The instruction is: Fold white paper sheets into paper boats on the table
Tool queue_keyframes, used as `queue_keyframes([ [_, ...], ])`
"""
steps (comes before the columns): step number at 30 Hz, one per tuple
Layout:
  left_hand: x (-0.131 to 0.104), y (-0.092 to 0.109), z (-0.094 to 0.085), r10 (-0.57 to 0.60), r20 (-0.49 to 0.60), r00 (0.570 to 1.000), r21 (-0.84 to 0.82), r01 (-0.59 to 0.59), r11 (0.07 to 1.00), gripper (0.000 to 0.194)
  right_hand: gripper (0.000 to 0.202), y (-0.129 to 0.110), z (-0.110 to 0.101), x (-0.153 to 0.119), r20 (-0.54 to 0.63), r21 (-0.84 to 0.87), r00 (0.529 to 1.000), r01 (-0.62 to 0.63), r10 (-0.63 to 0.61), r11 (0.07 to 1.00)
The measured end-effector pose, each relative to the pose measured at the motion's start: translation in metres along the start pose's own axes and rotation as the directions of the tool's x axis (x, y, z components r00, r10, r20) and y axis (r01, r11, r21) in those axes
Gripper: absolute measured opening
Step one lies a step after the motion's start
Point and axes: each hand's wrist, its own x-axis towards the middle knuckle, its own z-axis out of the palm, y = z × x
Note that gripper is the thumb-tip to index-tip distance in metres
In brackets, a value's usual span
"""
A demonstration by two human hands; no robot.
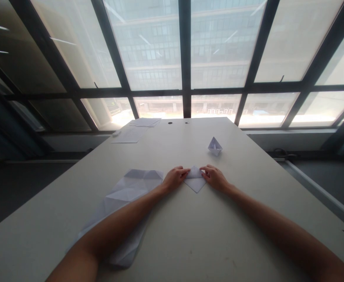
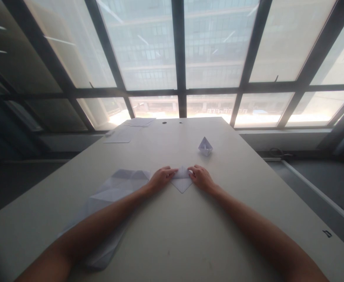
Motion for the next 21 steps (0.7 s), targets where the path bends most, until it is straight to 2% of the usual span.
queue_keyframes([
  [4, 0.000, 0.000, 0.001, 0.107, 0.015, 0.994, 0.036, -0.108, 0.994, 0.028, 0.029, 0.001, 0.001, 0.000, -0.013, -0.036, 0.997, 0.073, -0.073, 0.997],
  [8, 0.000, 0.004, 0.002, 0.231, 0.177, 0.957, -0.026, -0.230, 0.973, 0.037, 0.039, -0.001, 0.005, -0.001, 0.038, -0.006, 0.976, 0.213, -0.213, 0.977],
  [10, -0.002, 0.006, 0.002, 0.232, 0.267, 0.935, -0.011, -0.238, 0.971, 0.047, 0.043, -0.003, 0.006, -0.002, 0.105, 0.020, 0.963, 0.249, -0.250, 0.968],
  [13, -0.004, 0.007, 0.003, 0.219, 0.362, 0.906, 0.041, -0.250, 0.967, 0.063, 0.056, -0.007, 0.004, -0.004, 0.221, 0.011, 0.947, 0.238, -0.235, 0.971],
  [16, -0.005, 0.006, 0.003, 0.198, 0.399, 0.895, 0.094, -0.255, 0.962, 0.074, 0.071, -0.010, 0.000, -0.005, 0.287, -0.023, 0.934, 0.229, -0.213, 0.973],
  [21, -0.005, 0.006, 0.001, 0.148, 0.406, 0.902, 0.149, -0.225, 0.963, 0.077, 0.077, -0.010, -0.001, -0.005, 0.324, -0.075, 0.932, 0.200, -0.166, 0.977],
])
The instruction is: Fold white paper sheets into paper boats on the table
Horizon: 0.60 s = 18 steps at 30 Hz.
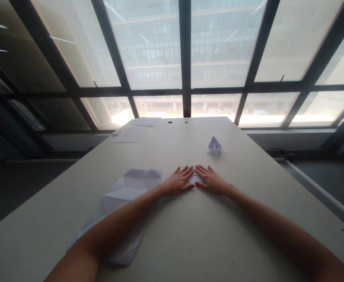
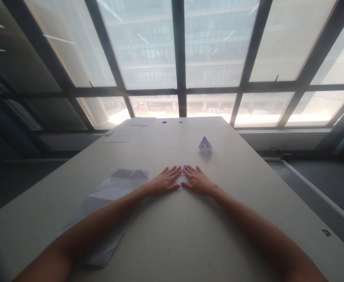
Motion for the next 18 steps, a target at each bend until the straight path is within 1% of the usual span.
queue_keyframes([
  [3, 0.000, 0.002, -0.001, -0.030, -0.002, 1.000, 0.013, 0.030, 0.999, 0.075, 0.076, 0.001, 0.006, 0.001, 0.005, -0.020, 0.995, -0.098, 0.098, 0.995],
  [7, 0.000, 0.002, 0.000, -0.039, -0.019, 0.999, 0.029, 0.040, 0.999, 0.074, 0.074, 0.002, 0.013, 0.002, -0.008, -0.042, 0.962, -0.273, 0.273, 0.961],
  [10, 0.000, 0.001, 0.001, -0.037, -0.026, 0.999, 0.025, 0.037, 0.999, 0.074, 0.073, 0.002, 0.016, 0.001, -0.017, -0.039, 0.946, -0.325, 0.324, 0.945],
  [12, 0.000, 0.001, 0.002, -0.033, -0.030, 0.999, 0.016, 0.034, 0.999, 0.074, 0.072, 0.000, 0.016, 0.001, -0.032, -0.031, 0.940, -0.339, 0.338, 0.940],
  [15, -0.001, 0.000, 0.002, -0.031, -0.046, 0.998, 0.009, 0.031, 0.999, 0.073, 0.068, -0.004, 0.015, 0.000, -0.103, -0.024, 0.938, -0.334, 0.330, 0.942],
  [16, -0.001, 0.000, 0.002, -0.032, -0.047, 0.998, 0.008, 0.032, 0.999, 0.073, 0.066, -0.006, 0.014, 0.000, -0.132, -0.028, 0.945, -0.306, 0.300, 0.952],
  [18, -0.001, 0.000, 0.002, -0.032, -0.043, 0.999, 0.006, 0.032, 0.999, 0.073, 0.064, -0.009, 0.012, 0.000, -0.159, -0.043, 0.970, -0.195, 0.186, 0.980],
])
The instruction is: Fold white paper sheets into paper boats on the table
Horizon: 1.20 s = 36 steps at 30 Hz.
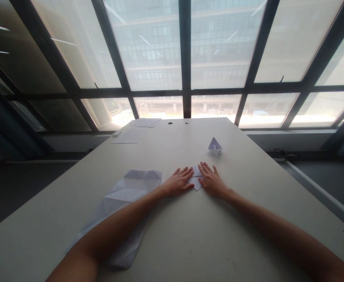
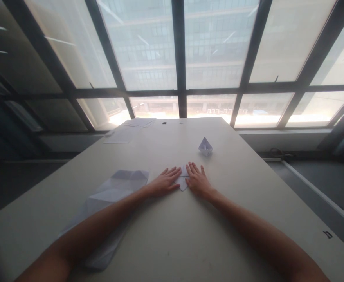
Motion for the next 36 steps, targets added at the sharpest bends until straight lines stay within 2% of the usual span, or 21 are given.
queue_keyframes([
  [2, -0.0002, 0.0001, 0.0005, 0.006, 0.000, 1.000, -0.006, -0.006, 1.000, 0.071, 0.064, -0.0023, -0.0020, 0.0001, 0.034, 0.026, 0.989, 0.141, -0.142, 0.990],
  [4, -0.0003, 0.0001, 0.0011, 0.011, -0.007, 1.000, -0.016, -0.012, 1.000, 0.070, 0.066, -0.0030, -0.0024, 0.0005, 0.098, 0.064, 0.972, 0.209, -0.215, 0.976],
  [7, -0.0005, 0.0007, 0.0010, 0.007, 0.001, 1.000, -0.029, -0.007, 1.000, 0.071, 0.070, -0.0016, -0.0005, 0.0013, 0.148, 0.076, 0.971, 0.175, -0.185, 0.982],
  [25, 0.0004, 0.0025, -0.0017, -0.038, 0.009, 0.999, -0.012, 0.038, 0.999, 0.069, 0.071, -0.0038, -0.0039, 0.0028, 0.184, 0.054, 0.978, 0.091, -0.100, 0.994],
  [27, 0.0002, 0.0030, -0.0024, -0.045, 0.021, 0.999, -0.002, 0.045, 0.999, 0.070, 0.072, -0.0041, -0.0040, 0.0032, 0.193, 0.026, 0.979, 0.060, -0.064, 0.998],
  [32, 0.0003, 0.0030, -0.0029, -0.045, 0.022, 0.999, 0.009, 0.045, 0.999, 0.069, 0.070, -0.0030, -0.0019, 0.0036, 0.175, -0.073, 0.971, -0.150, 0.161, 0.986],
  [36, 0.0008, 0.0021, -0.0017, -0.044, 0.012, 0.999, -0.004, 0.044, 0.999, 0.068, 0.069, -0.0024, 0.0003, 0.0026, 0.170, -0.082, 0.956, -0.229, 0.240, 0.970],
])
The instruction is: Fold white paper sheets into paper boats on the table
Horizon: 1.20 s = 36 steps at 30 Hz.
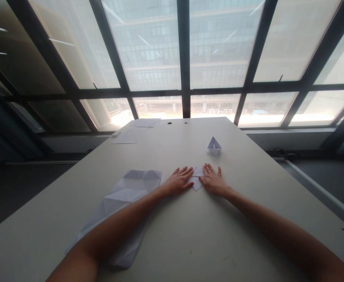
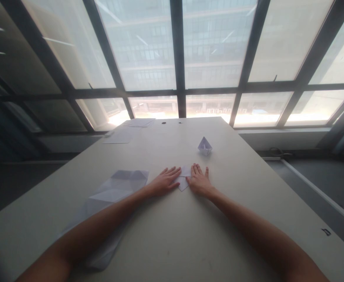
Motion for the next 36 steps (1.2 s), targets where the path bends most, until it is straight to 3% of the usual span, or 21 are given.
queue_keyframes([
  [5, 0.000, 0.001, -0.003, 0.012, -0.037, 0.999, -0.021, -0.012, 1.000, 0.063, 0.061, 0.003, 0.000, 0.001, -0.041, 0.008, 0.999, -0.020, 0.020, 1.000],
  [11, 0.002, 0.004, -0.012, 0.040, -0.216, 0.976, -0.083, -0.059, 0.995, 0.036, 0.053, 0.010, 0.000, 0.006, -0.062, 0.087, 0.997, -0.041, 0.047, 0.995],
  [15, 0.004, 0.004, -0.012, 0.058, -0.270, 0.961, -0.138, -0.098, 0.986, 0.029, 0.051, 0.014, 0.000, 0.008, -0.154, 0.160, 0.985, -0.052, 0.077, 0.986],
  [20, 0.005, 0.001, -0.005, 0.118, -0.295, 0.948, -0.244, -0.194, 0.950, 0.016, 0.031, 0.019, -0.005, 0.009, -0.353, 0.209, 0.935, 0.058, 0.020, 0.976],
  [23, 0.005, 0.000, -0.001, 0.139, -0.233, 0.962, -0.261, -0.200, 0.944, 0.028, 0.024, 0.017, -0.008, 0.007, -0.388, 0.222, 0.920, 0.160, -0.063, 0.962],
  [26, 0.005, -0.002, 0.000, 0.106, -0.174, 0.979, -0.200, -0.140, 0.970, 0.038, 0.036, 0.009, -0.008, 0.003, -0.319, 0.204, 0.918, 0.311, -0.237, 0.928],
  [29, 0.004, -0.002, -0.001, 0.073, -0.140, 0.987, -0.162, -0.096, 0.982, 0.047, 0.055, 0.001, -0.006, -0.001, -0.166, 0.146, 0.903, 0.419, -0.396, 0.896],
  [31, 0.004, -0.001, -0.001, 0.051, -0.122, 0.991, -0.148, -0.069, 0.987, 0.050, 0.062, -0.002, -0.004, -0.001, -0.091, 0.097, 0.922, 0.384, -0.376, 0.918],
  [36, 0.005, -0.001, -0.001, 0.024, -0.111, 0.994, -0.135, -0.039, 0.990, 0.046, 0.070, 0.006, -0.002, 0.004, -0.050, 0.022, 0.988, 0.145, -0.144, 0.989],
])
